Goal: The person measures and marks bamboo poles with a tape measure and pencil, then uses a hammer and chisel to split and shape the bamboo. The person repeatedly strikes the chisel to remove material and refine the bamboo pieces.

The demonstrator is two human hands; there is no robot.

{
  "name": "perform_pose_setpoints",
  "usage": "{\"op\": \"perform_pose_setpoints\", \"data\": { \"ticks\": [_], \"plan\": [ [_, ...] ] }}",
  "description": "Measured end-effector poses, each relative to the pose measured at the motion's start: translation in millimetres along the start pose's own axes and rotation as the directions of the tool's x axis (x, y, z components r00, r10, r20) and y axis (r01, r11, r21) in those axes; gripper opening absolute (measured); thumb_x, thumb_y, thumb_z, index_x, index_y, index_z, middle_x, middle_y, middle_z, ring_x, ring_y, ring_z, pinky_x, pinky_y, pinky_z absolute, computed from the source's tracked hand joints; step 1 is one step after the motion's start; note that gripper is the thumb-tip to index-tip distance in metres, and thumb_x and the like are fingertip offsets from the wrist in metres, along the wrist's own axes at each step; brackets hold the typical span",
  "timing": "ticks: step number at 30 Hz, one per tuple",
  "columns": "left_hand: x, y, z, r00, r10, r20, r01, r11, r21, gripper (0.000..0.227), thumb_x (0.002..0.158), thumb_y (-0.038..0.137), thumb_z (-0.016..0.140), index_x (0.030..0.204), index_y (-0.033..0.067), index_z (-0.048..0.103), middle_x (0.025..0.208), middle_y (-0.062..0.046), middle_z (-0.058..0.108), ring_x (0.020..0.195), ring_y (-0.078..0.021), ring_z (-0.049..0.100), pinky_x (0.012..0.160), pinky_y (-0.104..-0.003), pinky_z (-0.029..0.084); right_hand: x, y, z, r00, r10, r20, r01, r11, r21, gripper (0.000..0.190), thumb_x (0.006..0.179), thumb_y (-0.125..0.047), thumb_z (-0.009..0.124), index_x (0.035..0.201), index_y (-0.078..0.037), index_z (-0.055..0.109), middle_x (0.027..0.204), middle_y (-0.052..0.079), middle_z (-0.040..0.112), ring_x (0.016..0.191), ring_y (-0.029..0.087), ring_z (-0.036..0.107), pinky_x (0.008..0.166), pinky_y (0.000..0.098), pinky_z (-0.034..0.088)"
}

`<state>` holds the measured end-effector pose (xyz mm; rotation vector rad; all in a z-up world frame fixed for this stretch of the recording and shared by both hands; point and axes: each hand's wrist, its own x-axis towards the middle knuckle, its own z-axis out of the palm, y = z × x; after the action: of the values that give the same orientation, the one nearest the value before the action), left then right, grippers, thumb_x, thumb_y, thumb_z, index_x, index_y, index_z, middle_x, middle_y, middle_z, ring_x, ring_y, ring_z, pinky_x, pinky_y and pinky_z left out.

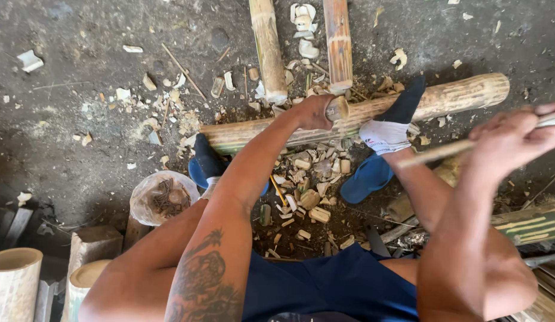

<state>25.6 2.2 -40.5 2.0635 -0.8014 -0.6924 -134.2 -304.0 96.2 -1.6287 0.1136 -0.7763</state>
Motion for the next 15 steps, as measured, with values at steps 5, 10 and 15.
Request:
{"op": "perform_pose_setpoints", "data": {
  "ticks": [5, 10, 15],
  "plan": [
    [-5, 11, -1, 0.976, -0.184, 0.115, 0.178, 0.982, 0.060, 0.092, 0.071, 0.017, 0.086, 0.151, 0.0063, 0.041, 0.134, -0.021, 0.064, 0.121, -0.0329, 0.066, 0.110, -0.038, 0.049, -125, 76, 104, 0.710, 0.643, 0.287, -0.342, 0.672, -0.657, 0.021, 0.104, -0.014, 0.055, 0.122, -0.004, 0.050, 0.091, 0.014, 0.064, 0.072, 0.024, 0.065, 0.063, 0.0405, 0.054],
    [-20, 23, -1, 1.000, 0.027, 0.002, -0.027, 0.999, 0.019, 0.095, 0.071, 0.013, 0.091, 0.151, 0.0056, 0.039, 0.142, -0.029, 0.053, 0.123, -0.0395, 0.060, 0.106, -0.044, 0.045, -113, 83, 61, 0.788, 0.432, 0.439, 0.001, 0.712, -0.702, 0.021, 0.098, -0.003, 0.058, 0.118, -0.003, 0.053, 0.094, 0.018, 0.066, 0.078, 0.028, 0.064, 0.069, 0.0420, 0.054],
    [-15, 28, -10, 0.976, -0.205, 0.077, 0.203, 0.979, 0.032, 0.096, 0.075, 0.010, 0.085, 0.156, 0.0083, 0.033, 0.136, -0.022, 0.061, 0.123, -0.0319, 0.062, 0.113, -0.038, 0.046, -42, 62, 31, 0.963, 0.120, 0.242, -0.045, 0.954, -0.297, 0.029, 0.097, 0.017, 0.049, 0.114, -0.006, 0.046, 0.099, 0.005, 0.052, 0.080, 0.010, 0.052, 0.062, 0.0259, 0.043]
  ]
}}
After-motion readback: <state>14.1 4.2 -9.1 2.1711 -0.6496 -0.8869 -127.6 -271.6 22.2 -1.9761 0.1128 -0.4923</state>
